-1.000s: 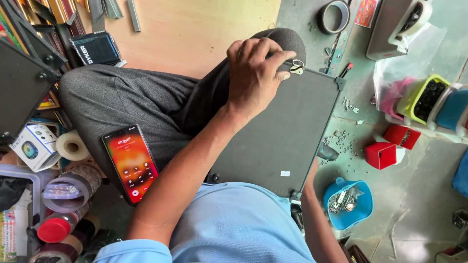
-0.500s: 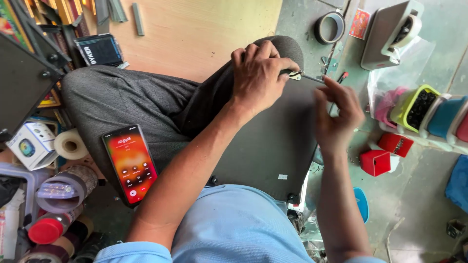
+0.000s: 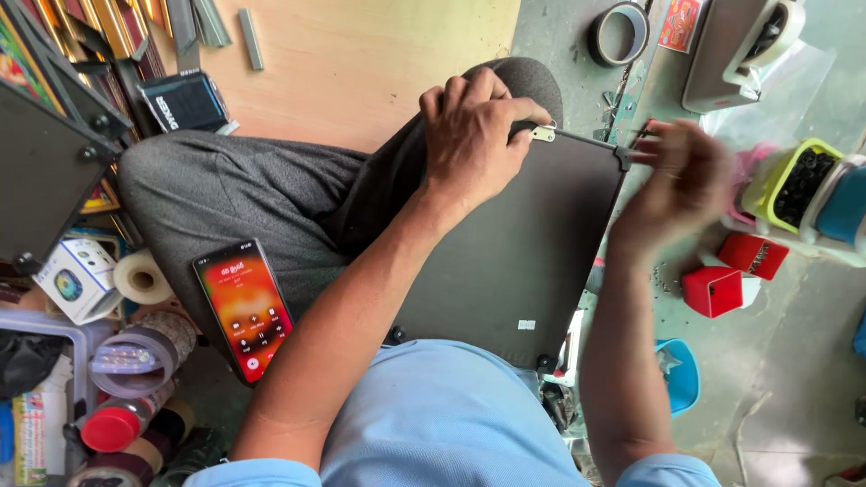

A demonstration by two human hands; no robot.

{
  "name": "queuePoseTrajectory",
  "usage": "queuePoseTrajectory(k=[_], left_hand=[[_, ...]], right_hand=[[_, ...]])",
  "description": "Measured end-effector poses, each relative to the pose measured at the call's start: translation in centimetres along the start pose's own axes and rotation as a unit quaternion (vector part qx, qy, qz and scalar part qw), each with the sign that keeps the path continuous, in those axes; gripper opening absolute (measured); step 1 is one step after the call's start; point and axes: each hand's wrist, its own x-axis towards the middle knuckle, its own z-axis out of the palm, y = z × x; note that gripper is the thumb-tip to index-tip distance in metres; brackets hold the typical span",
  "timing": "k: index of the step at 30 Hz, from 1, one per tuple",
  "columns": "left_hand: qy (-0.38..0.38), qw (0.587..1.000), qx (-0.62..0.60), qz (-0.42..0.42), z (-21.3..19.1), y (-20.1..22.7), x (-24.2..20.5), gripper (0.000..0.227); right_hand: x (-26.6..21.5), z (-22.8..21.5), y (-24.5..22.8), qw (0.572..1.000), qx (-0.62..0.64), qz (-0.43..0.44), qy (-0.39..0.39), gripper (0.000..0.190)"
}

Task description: Assembling the backing and hardware onto picture frames using a drill and cleaning the frame surface.

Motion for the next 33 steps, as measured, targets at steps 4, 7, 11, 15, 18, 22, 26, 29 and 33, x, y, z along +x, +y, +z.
queuePoseTrajectory(k=[4,7,11,15,18,22,26,29,33], left_hand=[[-0.015,0.999,-0.007,0.029,-0.4,-0.3,-0.5,0.03],[0.002,0.997,-0.022,0.08,-0.9,-0.1,-0.7,0.039],[-0.016,0.995,0.01,0.096,-1.1,-0.3,-1.2,0.052],[-0.022,0.995,0.038,0.091,-1.3,-0.7,-1.4,0.057],[-0.029,0.995,0.041,0.087,-1.5,-0.7,-1.4,0.058],[-0.03,0.995,0.043,0.086,-0.9,-1.1,-1.8,0.058],[-0.025,0.994,0.052,0.089,-1.0,-1.6,-2.0,0.056],[-0.026,0.994,0.05,0.094,-0.9,-1.2,-1.9,0.054],[-0.027,0.993,0.059,0.098,-0.9,-1.6,-2.1,0.054]], right_hand=[[1.1,-5.4,5.5,0.998,-0.032,0.038,0.029,0.008],[-1.2,-9.3,13.0,0.983,-0.139,0.123,-0.01,0.012],[-4.5,-11.3,20.2,0.962,-0.166,0.219,-0.007,0.013],[-5.2,-14.2,21.9,0.946,-0.207,0.241,0.057,0.014],[-4.7,-18.2,22.2,0.917,-0.175,0.354,0.056,0.016],[-5.3,-22.9,21.7,0.918,-0.099,0.384,-0.014,0.019],[-6.7,-26.1,20.5,0.922,-0.168,0.348,0.025,0.018],[-8.3,-28.3,20.1,0.894,-0.237,0.376,0.055,0.014],[-9.9,-28.5,20.0,0.869,-0.288,0.399,0.053,0.013]])
